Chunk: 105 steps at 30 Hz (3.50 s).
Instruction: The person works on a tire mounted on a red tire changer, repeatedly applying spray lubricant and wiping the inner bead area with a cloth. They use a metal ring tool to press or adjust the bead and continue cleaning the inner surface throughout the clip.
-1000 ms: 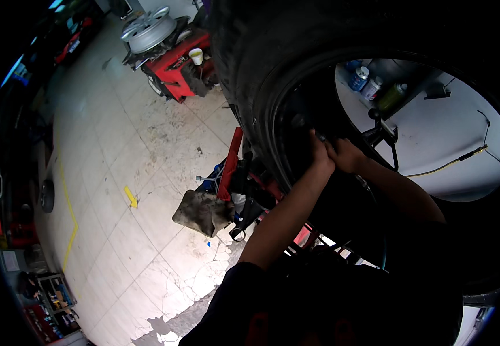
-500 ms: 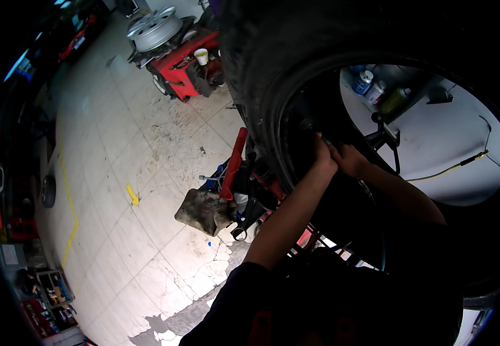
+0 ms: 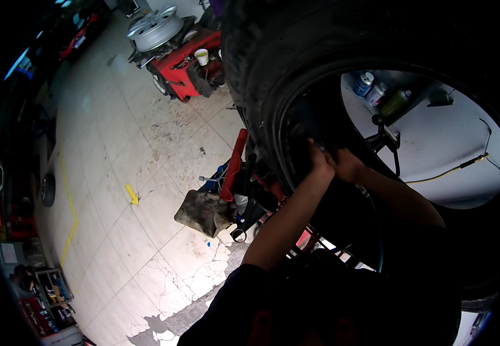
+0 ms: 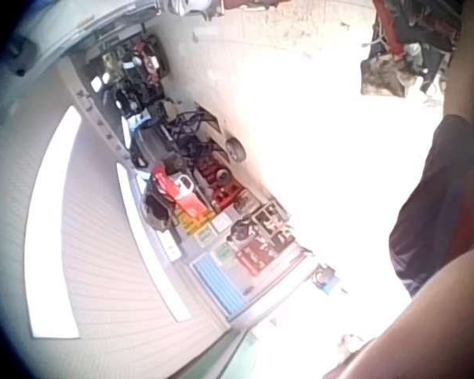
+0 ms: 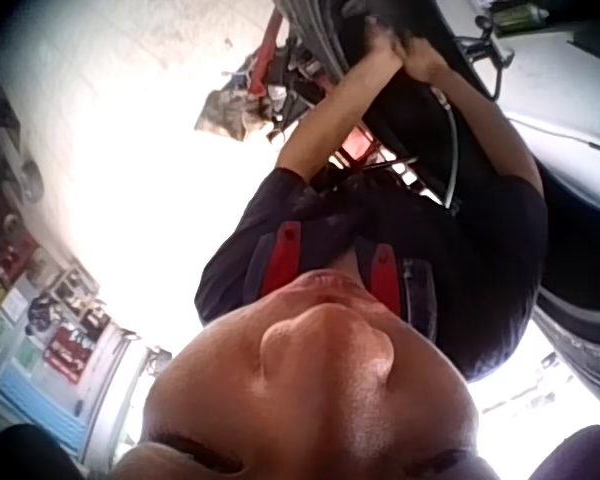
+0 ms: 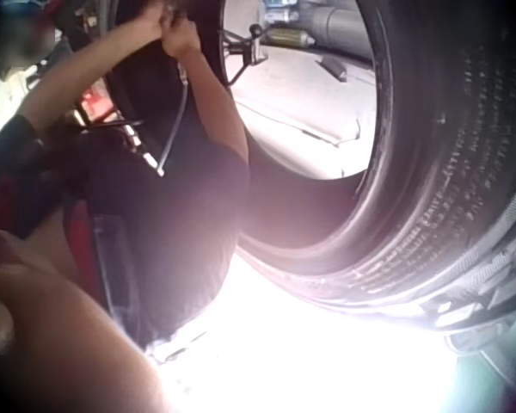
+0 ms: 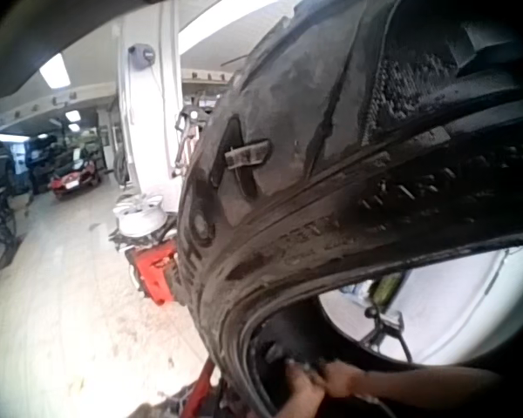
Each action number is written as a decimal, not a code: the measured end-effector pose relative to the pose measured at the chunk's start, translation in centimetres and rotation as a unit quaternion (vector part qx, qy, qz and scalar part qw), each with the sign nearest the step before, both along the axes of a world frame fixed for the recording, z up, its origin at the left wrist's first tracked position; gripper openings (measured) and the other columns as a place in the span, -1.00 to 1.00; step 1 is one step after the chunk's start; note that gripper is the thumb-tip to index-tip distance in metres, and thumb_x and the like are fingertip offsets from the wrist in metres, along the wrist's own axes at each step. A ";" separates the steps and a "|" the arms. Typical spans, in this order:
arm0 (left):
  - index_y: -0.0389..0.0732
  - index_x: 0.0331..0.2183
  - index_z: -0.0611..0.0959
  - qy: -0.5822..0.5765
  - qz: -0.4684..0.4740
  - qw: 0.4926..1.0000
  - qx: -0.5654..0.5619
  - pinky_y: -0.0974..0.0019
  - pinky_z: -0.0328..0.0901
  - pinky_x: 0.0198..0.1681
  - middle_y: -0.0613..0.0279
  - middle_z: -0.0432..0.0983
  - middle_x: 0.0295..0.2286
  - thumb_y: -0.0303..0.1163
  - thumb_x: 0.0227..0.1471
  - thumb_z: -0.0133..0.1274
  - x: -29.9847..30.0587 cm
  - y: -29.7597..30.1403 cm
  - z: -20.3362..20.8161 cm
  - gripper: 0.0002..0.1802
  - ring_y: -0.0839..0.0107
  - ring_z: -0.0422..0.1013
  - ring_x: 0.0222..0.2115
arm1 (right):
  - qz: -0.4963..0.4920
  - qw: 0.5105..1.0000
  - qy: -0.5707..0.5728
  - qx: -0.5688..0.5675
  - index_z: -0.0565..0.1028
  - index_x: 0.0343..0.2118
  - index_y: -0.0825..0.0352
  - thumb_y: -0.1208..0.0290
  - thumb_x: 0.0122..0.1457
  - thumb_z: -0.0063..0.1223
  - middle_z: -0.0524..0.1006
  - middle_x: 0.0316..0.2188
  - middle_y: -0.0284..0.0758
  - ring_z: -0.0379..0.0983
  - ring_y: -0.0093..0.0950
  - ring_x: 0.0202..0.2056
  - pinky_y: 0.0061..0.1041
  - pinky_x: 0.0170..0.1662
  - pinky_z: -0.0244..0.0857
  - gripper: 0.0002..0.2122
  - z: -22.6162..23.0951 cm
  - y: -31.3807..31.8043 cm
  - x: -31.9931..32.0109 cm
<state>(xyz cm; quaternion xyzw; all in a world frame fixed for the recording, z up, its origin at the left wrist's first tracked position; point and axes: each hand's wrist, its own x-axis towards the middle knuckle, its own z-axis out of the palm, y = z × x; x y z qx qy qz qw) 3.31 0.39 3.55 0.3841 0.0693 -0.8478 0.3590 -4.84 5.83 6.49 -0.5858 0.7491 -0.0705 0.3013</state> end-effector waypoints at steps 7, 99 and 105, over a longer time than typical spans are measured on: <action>-0.03 -0.49 0.41 0.014 0.028 0.999 -0.017 0.41 0.27 -0.40 0.46 0.30 -0.57 0.03 0.17 -0.15 -0.6 -0.5 -1.4 -0.62 0.56 0.26 -0.56 | -0.028 0.999 0.013 -0.027 0.33 -0.04 0.46 0.00 0.26 -0.36 0.49 -0.22 0.16 0.40 0.06 -0.09 -0.11 0.01 0.26 -0.47 -0.4 -0.5 -0.2; -0.18 0.22 0.15 -0.002 -0.040 0.997 -0.065 0.15 0.03 0.22 0.08 0.14 0.16 0.17 0.19 -0.27 -0.5 -0.1 -0.8 -0.23 0.21 0.13 0.15 | -0.009 1.000 0.007 -0.019 0.29 0.01 0.46 0.00 0.24 -0.34 0.49 -0.23 0.18 0.41 0.08 -0.11 -0.10 0.00 0.27 -0.45 0.4 -0.3 -0.5; -0.15 0.23 0.13 -0.013 -0.054 0.998 -0.034 0.13 0.01 0.23 0.07 0.10 0.18 0.10 0.22 -0.30 0.0 0.8 0.3 -0.28 0.20 0.10 0.18 | -0.016 1.000 0.011 0.006 0.28 0.03 0.45 -0.03 0.25 -0.36 0.50 -0.22 0.16 0.41 0.09 -0.11 -0.10 -0.01 0.27 -0.43 -1.1 1.0 -1.0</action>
